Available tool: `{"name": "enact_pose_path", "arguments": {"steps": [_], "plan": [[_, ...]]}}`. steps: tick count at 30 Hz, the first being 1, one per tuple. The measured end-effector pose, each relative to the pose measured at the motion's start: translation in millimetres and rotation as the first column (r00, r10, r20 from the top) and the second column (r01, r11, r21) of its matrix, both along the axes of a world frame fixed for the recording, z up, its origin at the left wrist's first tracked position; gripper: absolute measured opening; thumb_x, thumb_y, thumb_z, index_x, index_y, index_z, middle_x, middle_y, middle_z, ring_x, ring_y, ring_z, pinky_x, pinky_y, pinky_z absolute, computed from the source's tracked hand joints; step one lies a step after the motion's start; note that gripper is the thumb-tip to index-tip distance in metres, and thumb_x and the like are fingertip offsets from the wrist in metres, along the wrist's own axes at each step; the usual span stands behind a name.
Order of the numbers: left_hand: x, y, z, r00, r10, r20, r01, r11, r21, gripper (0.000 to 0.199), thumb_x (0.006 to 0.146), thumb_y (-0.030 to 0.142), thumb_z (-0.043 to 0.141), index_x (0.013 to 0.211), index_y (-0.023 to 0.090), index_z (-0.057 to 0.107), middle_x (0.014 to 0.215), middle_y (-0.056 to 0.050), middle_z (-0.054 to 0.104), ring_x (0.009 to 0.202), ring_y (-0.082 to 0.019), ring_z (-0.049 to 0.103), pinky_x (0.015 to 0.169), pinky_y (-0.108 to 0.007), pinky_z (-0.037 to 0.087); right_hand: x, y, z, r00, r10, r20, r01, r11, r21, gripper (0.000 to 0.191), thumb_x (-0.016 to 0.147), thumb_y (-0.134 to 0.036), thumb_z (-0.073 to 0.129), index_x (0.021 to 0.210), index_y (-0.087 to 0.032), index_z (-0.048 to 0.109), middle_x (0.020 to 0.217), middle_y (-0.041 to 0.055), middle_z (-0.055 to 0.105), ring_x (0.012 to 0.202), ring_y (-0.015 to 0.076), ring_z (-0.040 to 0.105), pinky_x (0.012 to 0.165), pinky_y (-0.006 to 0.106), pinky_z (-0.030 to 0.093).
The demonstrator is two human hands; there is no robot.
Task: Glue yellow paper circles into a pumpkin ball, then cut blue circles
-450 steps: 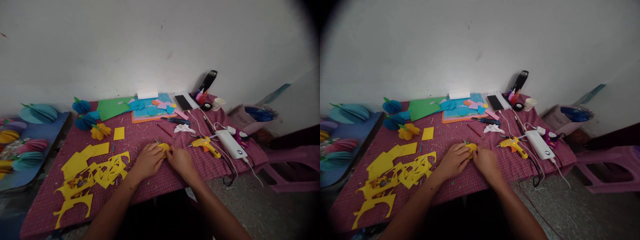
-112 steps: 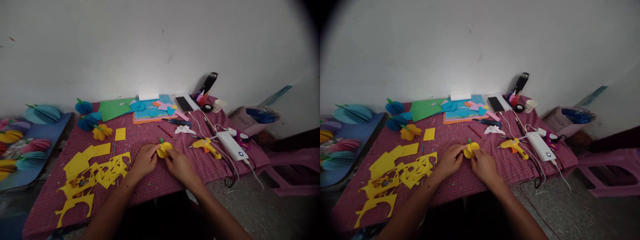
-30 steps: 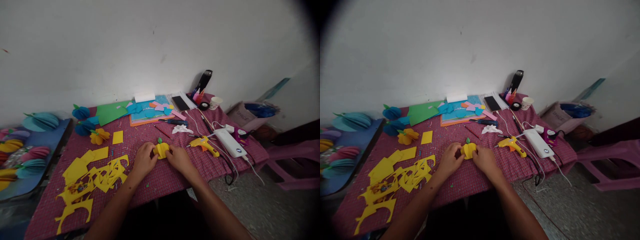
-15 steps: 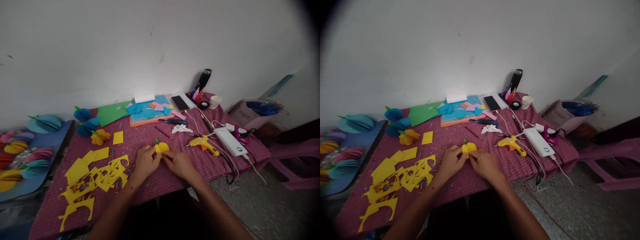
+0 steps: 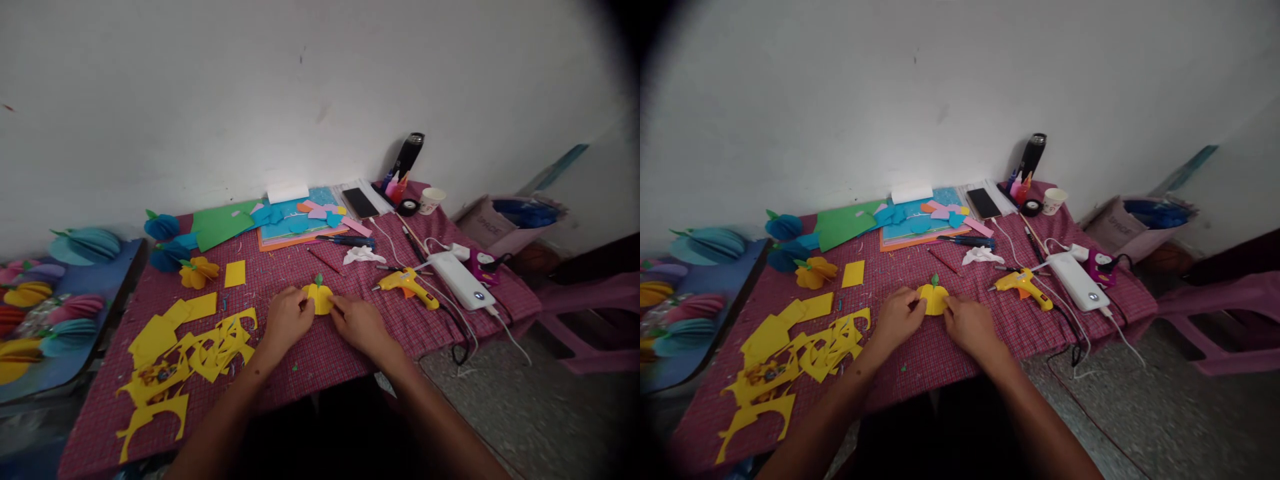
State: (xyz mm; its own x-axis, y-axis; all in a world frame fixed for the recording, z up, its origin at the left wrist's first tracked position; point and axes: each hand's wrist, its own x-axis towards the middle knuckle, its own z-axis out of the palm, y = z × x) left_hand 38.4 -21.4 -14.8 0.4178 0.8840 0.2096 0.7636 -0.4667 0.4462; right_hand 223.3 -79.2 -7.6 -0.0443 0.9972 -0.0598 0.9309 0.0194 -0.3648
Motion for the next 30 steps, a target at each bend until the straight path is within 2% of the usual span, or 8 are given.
{"name": "enact_pose_path", "arguments": {"steps": [4,12,14,19,22,26,30], "plan": [[2,-1,5.3,1.0,-0.013,0.009,0.013,1.0,-0.009,0.03,0.095,0.032,0.051,0.069,0.019,0.06,0.073,-0.002,0.061,0.073,-0.017,0.056,0.069,-0.03,0.037,1,-4,-0.4,1.0,0.004,0.003,-0.004,1.0,0.009,0.034,0.098,-0.033,0.046,0.126,-0.026,0.065,0.107,0.0077,0.073,0.094,0.022,0.069,0.078,0.029,0.046],[5,-9,5.0,0.998,-0.028,-0.053,0.031,0.998,0.055,0.022,0.089,0.03,0.059,0.07,0.02,0.059,0.077,-0.003,0.059,0.076,-0.018,0.056,0.072,-0.033,0.04,-6,-15,5.4,0.995,-0.006,0.101,0.009,0.999,-0.034,0.038,0.1,-0.04,0.043,0.13,-0.027,0.063,0.105,0.0091,0.071,0.085,0.0217,0.068,0.07,0.03,0.045],[5,-11,3.7,0.997,-0.032,-0.067,0.037,0.996,0.086,0.02,0.089,0.03,0.059,0.072,0.02,0.059,0.083,-0.004,0.06,0.082,-0.02,0.057,0.076,-0.035,0.041,-7,-12,6.3,0.995,-0.01,0.101,0.014,0.999,-0.037,0.036,0.1,-0.039,0.043,0.126,-0.026,0.065,0.103,0.0088,0.071,0.083,0.0212,0.068,0.069,0.029,0.044],[8,-15,3.8,0.996,-0.048,-0.078,0.059,0.988,0.143,0.013,0.089,0.028,0.059,0.08,0.02,0.064,0.096,-0.007,0.062,0.095,-0.024,0.056,0.084,-0.041,0.041,-6,3,2.9,0.998,-0.02,0.06,0.021,1.0,-0.009,0.031,0.1,-0.031,0.042,0.102,-0.022,0.071,0.098,0.0089,0.071,0.085,0.0202,0.066,0.072,0.029,0.043],[9,-15,3.5,0.996,-0.068,-0.056,0.075,0.986,0.151,0.011,0.09,0.028,0.059,0.085,0.021,0.065,0.101,-0.008,0.064,0.097,-0.025,0.056,0.087,-0.043,0.042,-4,10,-0.9,0.999,-0.025,0.038,0.024,1.0,0.011,0.028,0.099,-0.028,0.044,0.103,-0.021,0.071,0.101,0.0095,0.071,0.087,0.0202,0.065,0.074,0.029,0.043],[8,-15,1.1,0.993,-0.116,-0.025,0.119,0.982,0.144,0.011,0.091,0.028,0.058,0.094,0.021,0.067,0.108,-0.008,0.066,0.103,-0.026,0.057,0.09,-0.044,0.042,-1,9,-2.8,0.998,-0.019,0.066,0.018,1.0,0.01,0.032,0.1,-0.033,0.042,0.109,-0.023,0.072,0.097,0.0092,0.07,0.082,0.0206,0.065,0.069,0.029,0.042],[7,-15,-2.6,0.993,-0.115,0.009,0.113,0.983,0.142,0.011,0.091,0.026,0.058,0.094,0.021,0.067,0.105,-0.008,0.067,0.101,-0.025,0.058,0.091,-0.043,0.042,1,5,-2.3,0.998,-0.013,0.064,0.011,1.0,0.026,0.034,0.101,-0.033,0.041,0.111,-0.025,0.072,0.098,0.0082,0.071,0.08,0.0202,0.066,0.067,0.029,0.042]]}}
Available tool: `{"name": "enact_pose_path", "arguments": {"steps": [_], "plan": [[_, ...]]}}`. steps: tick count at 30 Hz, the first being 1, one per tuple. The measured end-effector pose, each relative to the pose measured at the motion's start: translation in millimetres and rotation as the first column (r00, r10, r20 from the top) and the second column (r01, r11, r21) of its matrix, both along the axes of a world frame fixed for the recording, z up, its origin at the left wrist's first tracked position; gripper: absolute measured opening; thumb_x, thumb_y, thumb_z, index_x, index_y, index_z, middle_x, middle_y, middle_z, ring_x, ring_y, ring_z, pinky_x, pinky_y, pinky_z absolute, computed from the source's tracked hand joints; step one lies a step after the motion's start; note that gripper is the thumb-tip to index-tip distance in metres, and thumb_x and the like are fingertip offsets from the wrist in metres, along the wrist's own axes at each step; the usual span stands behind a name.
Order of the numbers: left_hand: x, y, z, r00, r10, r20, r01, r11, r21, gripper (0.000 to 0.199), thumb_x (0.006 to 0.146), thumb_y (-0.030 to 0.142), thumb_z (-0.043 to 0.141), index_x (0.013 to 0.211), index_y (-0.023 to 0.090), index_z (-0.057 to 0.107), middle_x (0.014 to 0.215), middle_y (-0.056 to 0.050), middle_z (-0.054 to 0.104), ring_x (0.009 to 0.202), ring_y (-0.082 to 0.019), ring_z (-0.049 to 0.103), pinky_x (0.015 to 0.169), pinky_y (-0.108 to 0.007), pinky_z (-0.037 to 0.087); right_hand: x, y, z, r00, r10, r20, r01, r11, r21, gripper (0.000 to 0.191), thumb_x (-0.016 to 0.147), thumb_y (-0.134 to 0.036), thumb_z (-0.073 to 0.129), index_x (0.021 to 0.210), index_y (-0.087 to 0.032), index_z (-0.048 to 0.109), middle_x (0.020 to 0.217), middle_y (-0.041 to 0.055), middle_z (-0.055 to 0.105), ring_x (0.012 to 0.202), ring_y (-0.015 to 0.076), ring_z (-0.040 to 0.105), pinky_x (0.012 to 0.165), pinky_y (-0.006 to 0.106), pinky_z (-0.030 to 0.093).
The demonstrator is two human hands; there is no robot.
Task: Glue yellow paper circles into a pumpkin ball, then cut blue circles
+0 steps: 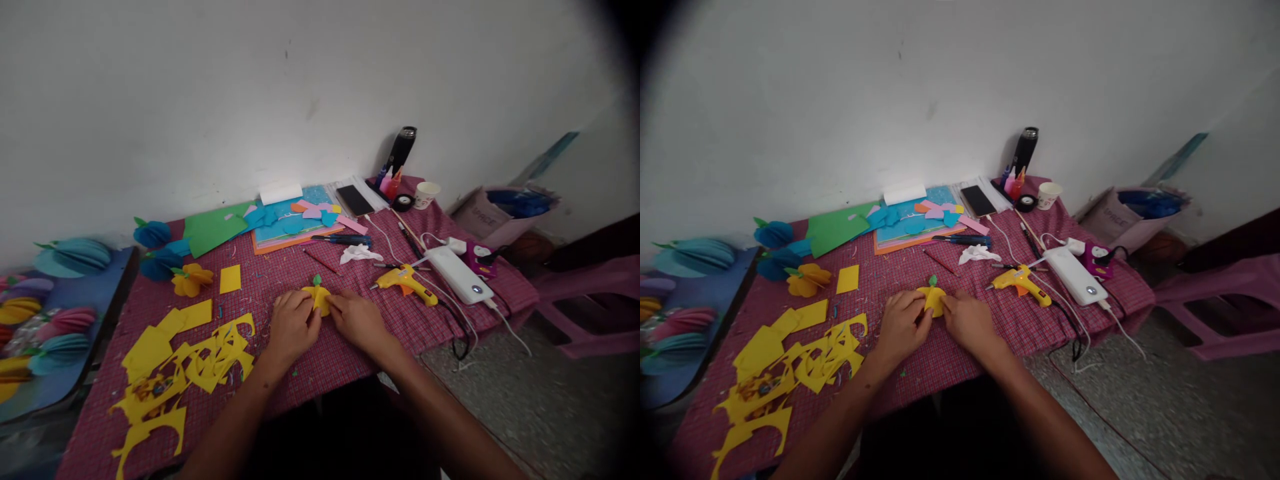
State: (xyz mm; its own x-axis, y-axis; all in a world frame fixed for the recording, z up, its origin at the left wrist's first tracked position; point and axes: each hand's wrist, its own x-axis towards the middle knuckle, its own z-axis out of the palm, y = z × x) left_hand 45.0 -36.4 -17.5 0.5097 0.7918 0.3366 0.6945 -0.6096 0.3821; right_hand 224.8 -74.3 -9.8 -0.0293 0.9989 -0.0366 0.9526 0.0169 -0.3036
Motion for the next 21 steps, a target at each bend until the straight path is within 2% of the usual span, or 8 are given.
{"name": "enact_pose_path", "arguments": {"steps": [5,8,11,17,21], "plan": [[0.0,-0.1,-2.3,0.999,-0.002,-0.038,0.001,1.0,-0.029,0.01,0.091,0.026,0.057,0.09,0.021,0.066,0.1,-0.007,0.067,0.098,-0.025,0.058,0.089,-0.043,0.042,2.0,-4.5,-4.1,0.995,-0.03,-0.092,0.037,0.996,0.076,0.035,0.1,-0.03,0.042,0.125,-0.026,0.067,0.11,0.0078,0.071,0.091,0.02,0.066,0.076,0.029,0.045],[0.8,-0.4,-1.4,0.998,-0.014,-0.061,0.012,0.999,-0.031,0.01,0.092,0.026,0.056,0.093,0.021,0.065,0.1,-0.007,0.067,0.098,-0.025,0.058,0.089,-0.042,0.042,2.4,-6.6,-6.2,0.994,-0.017,-0.107,0.027,0.995,0.095,0.038,0.1,-0.03,0.044,0.133,-0.029,0.062,0.112,0.0071,0.07,0.091,0.0197,0.066,0.078,0.029,0.046],[1.6,-1.2,-0.2,0.997,-0.023,-0.078,0.02,0.999,-0.028,0.01,0.092,0.027,0.056,0.094,0.022,0.065,0.1,-0.007,0.066,0.098,-0.025,0.057,0.087,-0.042,0.042,2.2,-6.9,-4.5,0.998,0.019,-0.065,-0.015,0.998,0.059,0.034,0.1,-0.032,0.044,0.126,-0.031,0.066,0.104,0.0064,0.07,0.085,0.0193,0.066,0.074,0.028,0.044],[3.4,-2.6,1.0,0.991,-0.048,-0.125,0.046,0.999,-0.014,0.011,0.093,0.029,0.055,0.096,0.023,0.064,0.102,-0.007,0.066,0.098,-0.025,0.056,0.087,-0.043,0.041,2.3,-4.0,1.4,1.0,0.025,-0.006,-0.025,1.0,0.013,0.031,0.099,-0.032,0.044,0.104,-0.024,0.073,0.094,0.0075,0.069,0.081,0.0192,0.064,0.069,0.028,0.041],[4.9,-2.8,2.0,0.99,-0.055,-0.13,0.054,0.998,-0.015,0.01,0.092,0.031,0.059,0.096,0.023,0.064,0.102,-0.008,0.065,0.098,-0.026,0.056,0.087,-0.043,0.041,5.7,-2.0,0.7,0.995,0.012,-0.097,-0.011,1.0,0.015,0.031,0.1,-0.029,0.043,0.109,-0.023,0.072,0.099,0.0078,0.071,0.088,0.0195,0.064,0.076,0.028,0.043]]}}
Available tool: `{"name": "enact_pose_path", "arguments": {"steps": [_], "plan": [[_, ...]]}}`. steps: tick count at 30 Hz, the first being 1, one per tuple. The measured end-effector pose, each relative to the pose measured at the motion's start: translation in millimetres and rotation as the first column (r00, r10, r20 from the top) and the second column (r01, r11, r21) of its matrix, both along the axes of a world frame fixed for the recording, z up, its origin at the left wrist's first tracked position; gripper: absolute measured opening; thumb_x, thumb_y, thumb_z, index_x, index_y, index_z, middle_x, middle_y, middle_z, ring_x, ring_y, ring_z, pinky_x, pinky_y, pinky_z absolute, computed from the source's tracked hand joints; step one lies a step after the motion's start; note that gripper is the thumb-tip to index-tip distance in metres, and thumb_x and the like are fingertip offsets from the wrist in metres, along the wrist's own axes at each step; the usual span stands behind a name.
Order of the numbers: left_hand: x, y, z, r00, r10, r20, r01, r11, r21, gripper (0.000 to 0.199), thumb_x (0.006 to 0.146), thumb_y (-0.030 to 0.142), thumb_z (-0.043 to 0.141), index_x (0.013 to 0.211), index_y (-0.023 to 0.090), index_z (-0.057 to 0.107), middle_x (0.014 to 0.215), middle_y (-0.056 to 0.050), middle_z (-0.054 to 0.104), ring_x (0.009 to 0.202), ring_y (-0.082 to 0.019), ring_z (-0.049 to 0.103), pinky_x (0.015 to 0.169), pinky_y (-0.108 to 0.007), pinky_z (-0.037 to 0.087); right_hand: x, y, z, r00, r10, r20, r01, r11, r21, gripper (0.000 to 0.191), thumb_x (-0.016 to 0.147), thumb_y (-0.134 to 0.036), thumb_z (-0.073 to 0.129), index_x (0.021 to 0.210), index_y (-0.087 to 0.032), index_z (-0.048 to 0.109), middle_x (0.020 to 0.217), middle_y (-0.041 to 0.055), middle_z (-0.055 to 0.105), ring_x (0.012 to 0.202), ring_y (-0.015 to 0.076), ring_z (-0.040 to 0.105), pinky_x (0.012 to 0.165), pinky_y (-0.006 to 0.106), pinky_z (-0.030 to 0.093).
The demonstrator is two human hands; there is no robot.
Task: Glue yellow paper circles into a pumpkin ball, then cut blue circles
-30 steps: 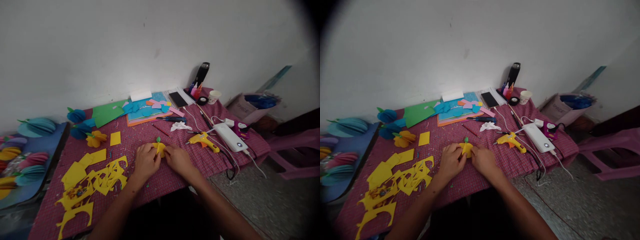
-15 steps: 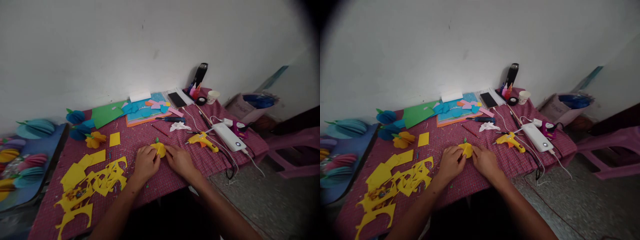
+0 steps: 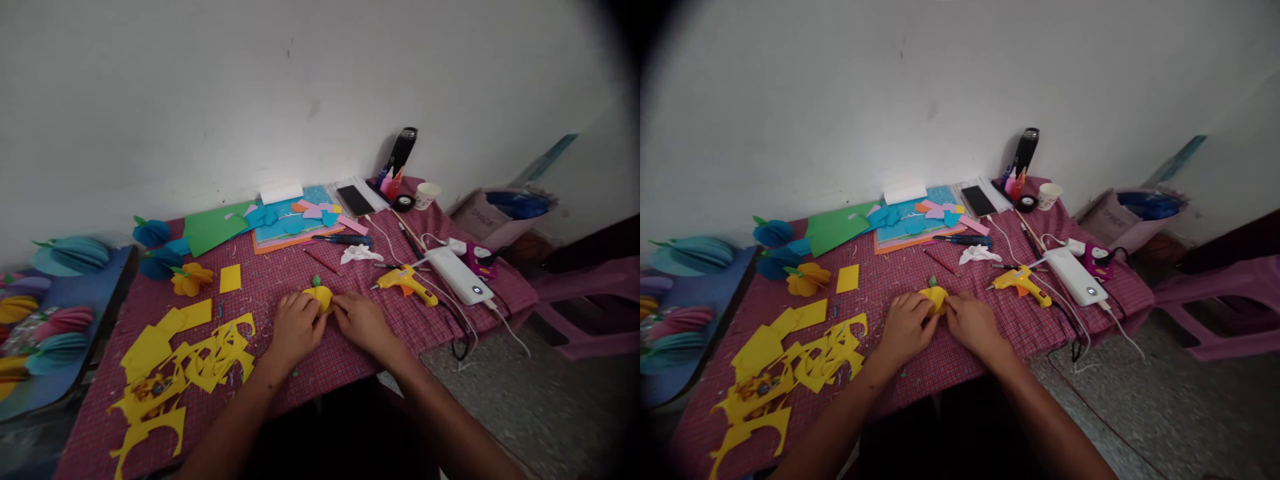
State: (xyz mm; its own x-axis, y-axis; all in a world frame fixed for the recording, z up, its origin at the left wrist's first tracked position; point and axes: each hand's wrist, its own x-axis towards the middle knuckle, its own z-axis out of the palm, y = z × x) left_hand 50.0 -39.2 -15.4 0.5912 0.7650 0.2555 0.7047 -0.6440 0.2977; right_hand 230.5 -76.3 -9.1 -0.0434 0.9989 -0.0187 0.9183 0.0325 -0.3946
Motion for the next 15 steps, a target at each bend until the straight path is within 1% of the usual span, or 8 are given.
{"name": "enact_pose_path", "arguments": {"steps": [3,9,12,15], "plan": [[0.2,-0.2,0.5,1.0,0.001,0.025,-0.001,1.0,-0.014,0.01,0.091,0.033,0.061,0.094,0.024,0.064,0.1,-0.007,0.065,0.098,-0.026,0.056,0.087,-0.043,0.041,2.3,1.3,-0.2,0.998,0.005,-0.056,-0.006,1.0,-0.008,0.033,0.101,-0.029,0.042,0.109,-0.022,0.072,0.099,0.0076,0.072,0.092,0.0196,0.063,0.08,0.028,0.043],[-4.0,0.4,-2.6,0.992,0.007,0.126,0.001,0.998,-0.065,0.013,0.091,0.033,0.064,0.098,0.023,0.065,0.103,-0.006,0.066,0.1,-0.024,0.057,0.091,-0.041,0.043,4.1,2.5,5.2,0.993,0.041,-0.114,-0.041,0.999,0.005,0.041,0.105,-0.034,0.034,0.095,-0.018,0.07,0.095,0.0068,0.072,0.088,0.0172,0.064,0.081,0.027,0.043],[-6.9,2.3,-5.2,0.984,0.013,0.177,0.004,0.995,-0.097,0.015,0.088,0.032,0.068,0.1,0.023,0.066,0.105,-0.005,0.066,0.1,-0.023,0.058,0.093,-0.04,0.044,3.9,2.9,7.6,0.987,0.054,-0.155,-0.052,0.999,0.012,0.044,0.106,-0.037,0.032,0.098,-0.018,0.071,0.097,0.0068,0.072,0.09,0.0178,0.065,0.083,0.028,0.044],[-9.2,5.0,-7.5,0.978,0.007,0.207,0.021,0.991,-0.133,0.017,0.086,0.031,0.071,0.101,0.023,0.066,0.106,-0.005,0.067,0.1,-0.022,0.059,0.093,-0.039,0.045,3.7,3.3,6.2,0.986,0.039,-0.162,-0.038,0.999,0.006,0.042,0.105,-0.041,0.036,0.103,-0.02,0.072,0.1,0.0072,0.073,0.093,0.0192,0.066,0.084,0.029,0.044]]}}
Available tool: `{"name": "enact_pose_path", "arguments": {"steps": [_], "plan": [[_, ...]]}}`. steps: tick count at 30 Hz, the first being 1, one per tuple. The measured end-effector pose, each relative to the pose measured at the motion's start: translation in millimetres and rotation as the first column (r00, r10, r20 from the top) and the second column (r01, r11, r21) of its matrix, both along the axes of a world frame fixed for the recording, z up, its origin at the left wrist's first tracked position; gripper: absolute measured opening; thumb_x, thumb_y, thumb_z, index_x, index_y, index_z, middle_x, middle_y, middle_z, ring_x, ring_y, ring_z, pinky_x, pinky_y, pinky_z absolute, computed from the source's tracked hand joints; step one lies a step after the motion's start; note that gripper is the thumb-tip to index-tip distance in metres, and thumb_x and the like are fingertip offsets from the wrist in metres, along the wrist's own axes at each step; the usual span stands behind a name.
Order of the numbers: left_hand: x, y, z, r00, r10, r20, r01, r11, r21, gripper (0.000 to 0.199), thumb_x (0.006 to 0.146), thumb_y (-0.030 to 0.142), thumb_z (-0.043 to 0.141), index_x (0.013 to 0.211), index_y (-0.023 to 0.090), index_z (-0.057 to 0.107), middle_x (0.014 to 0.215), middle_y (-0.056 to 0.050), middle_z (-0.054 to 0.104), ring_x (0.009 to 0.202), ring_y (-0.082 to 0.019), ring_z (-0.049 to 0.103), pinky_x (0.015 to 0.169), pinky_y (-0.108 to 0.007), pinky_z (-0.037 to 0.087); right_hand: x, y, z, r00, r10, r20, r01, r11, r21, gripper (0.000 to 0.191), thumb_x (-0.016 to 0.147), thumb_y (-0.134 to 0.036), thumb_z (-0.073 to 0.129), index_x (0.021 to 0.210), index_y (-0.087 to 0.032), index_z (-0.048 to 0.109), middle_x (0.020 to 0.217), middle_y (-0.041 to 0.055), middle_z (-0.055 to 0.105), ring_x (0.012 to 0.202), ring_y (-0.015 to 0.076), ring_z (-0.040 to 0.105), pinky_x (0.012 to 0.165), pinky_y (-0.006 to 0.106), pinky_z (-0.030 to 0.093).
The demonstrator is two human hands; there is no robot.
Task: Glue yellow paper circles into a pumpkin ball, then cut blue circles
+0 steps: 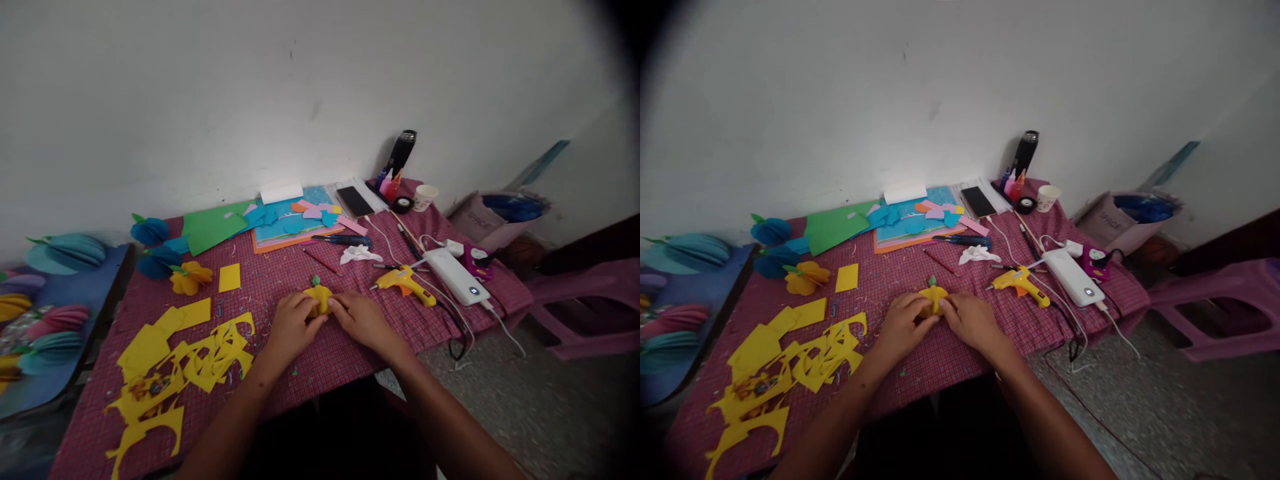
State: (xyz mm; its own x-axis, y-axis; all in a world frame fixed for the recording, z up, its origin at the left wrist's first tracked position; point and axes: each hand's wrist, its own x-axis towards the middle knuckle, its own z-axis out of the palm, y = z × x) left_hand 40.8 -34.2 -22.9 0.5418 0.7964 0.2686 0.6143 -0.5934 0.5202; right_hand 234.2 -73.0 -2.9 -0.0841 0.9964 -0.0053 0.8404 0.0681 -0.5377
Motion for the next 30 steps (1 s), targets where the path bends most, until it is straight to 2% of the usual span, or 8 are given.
{"name": "enact_pose_path", "arguments": {"steps": [4,9,16,23,30], "plan": [[-3,4,-3.4,0.999,-0.019,0.044,0.02,0.999,-0.04,0.019,0.085,0.031,0.073,0.101,0.023,0.067,0.105,-0.004,0.067,0.099,-0.022,0.06,0.092,-0.039,0.046,1,0,-5.4,1.0,-0.012,0.014,0.012,1.0,0.015,0.037,0.103,-0.041,0.041,0.104,-0.021,0.073,0.1,0.0059,0.073,0.092,0.0185,0.066,0.082,0.029,0.044],[-5,6,-5.6,0.995,-0.034,0.099,0.039,0.998,-0.053,0.018,0.087,0.028,0.068,0.103,0.022,0.066,0.106,-0.005,0.067,0.099,-0.021,0.06,0.091,-0.038,0.047,-1,3,-8.1,0.997,-0.045,0.061,0.043,0.999,0.021,0.031,0.101,-0.036,0.045,0.094,-0.021,0.071,0.095,0.0048,0.073,0.088,0.0177,0.065,0.075,0.028,0.042],[6,-3,0.4,0.998,0.058,-0.006,-0.057,0.998,0.011,0.028,0.082,0.016,0.059,0.109,0.022,0.059,0.107,-0.007,0.067,0.099,-0.025,0.06,0.093,-0.042,0.045,-12,13,-6.2,0.968,-0.195,0.159,0.204,0.978,-0.046,0.033,0.099,-0.04,0.045,0.091,-0.021,0.07,0.091,0.0061,0.075,0.082,0.0194,0.067,0.066,0.029,0.039],[12,-6,3.2,0.998,0.054,-0.019,-0.052,0.996,0.072,0.024,0.085,0.018,0.057,0.109,0.021,0.054,0.108,-0.007,0.066,0.102,-0.026,0.059,0.092,-0.043,0.044,-18,15,-6.1,0.941,-0.203,0.271,0.229,0.971,-0.066,0.033,0.099,-0.035,0.043,0.094,-0.018,0.07,0.094,0.0102,0.075,0.084,0.0217,0.069,0.068,0.03,0.042],[23,-7,2.3,0.99,0.115,-0.08,-0.107,0.989,0.099,0.043,0.081,0.015,0.059,0.122,0.02,0.05,0.114,-0.009,0.066,0.104,-0.028,0.059,0.093,-0.046,0.044,-22,17,-5.7,0.926,-0.19,0.326,0.227,0.971,-0.079,0.033,0.098,-0.032,0.041,0.095,-0.016,0.07,0.094,0.0123,0.075,0.083,0.0247,0.07,0.068,0.031,0.045]]}}
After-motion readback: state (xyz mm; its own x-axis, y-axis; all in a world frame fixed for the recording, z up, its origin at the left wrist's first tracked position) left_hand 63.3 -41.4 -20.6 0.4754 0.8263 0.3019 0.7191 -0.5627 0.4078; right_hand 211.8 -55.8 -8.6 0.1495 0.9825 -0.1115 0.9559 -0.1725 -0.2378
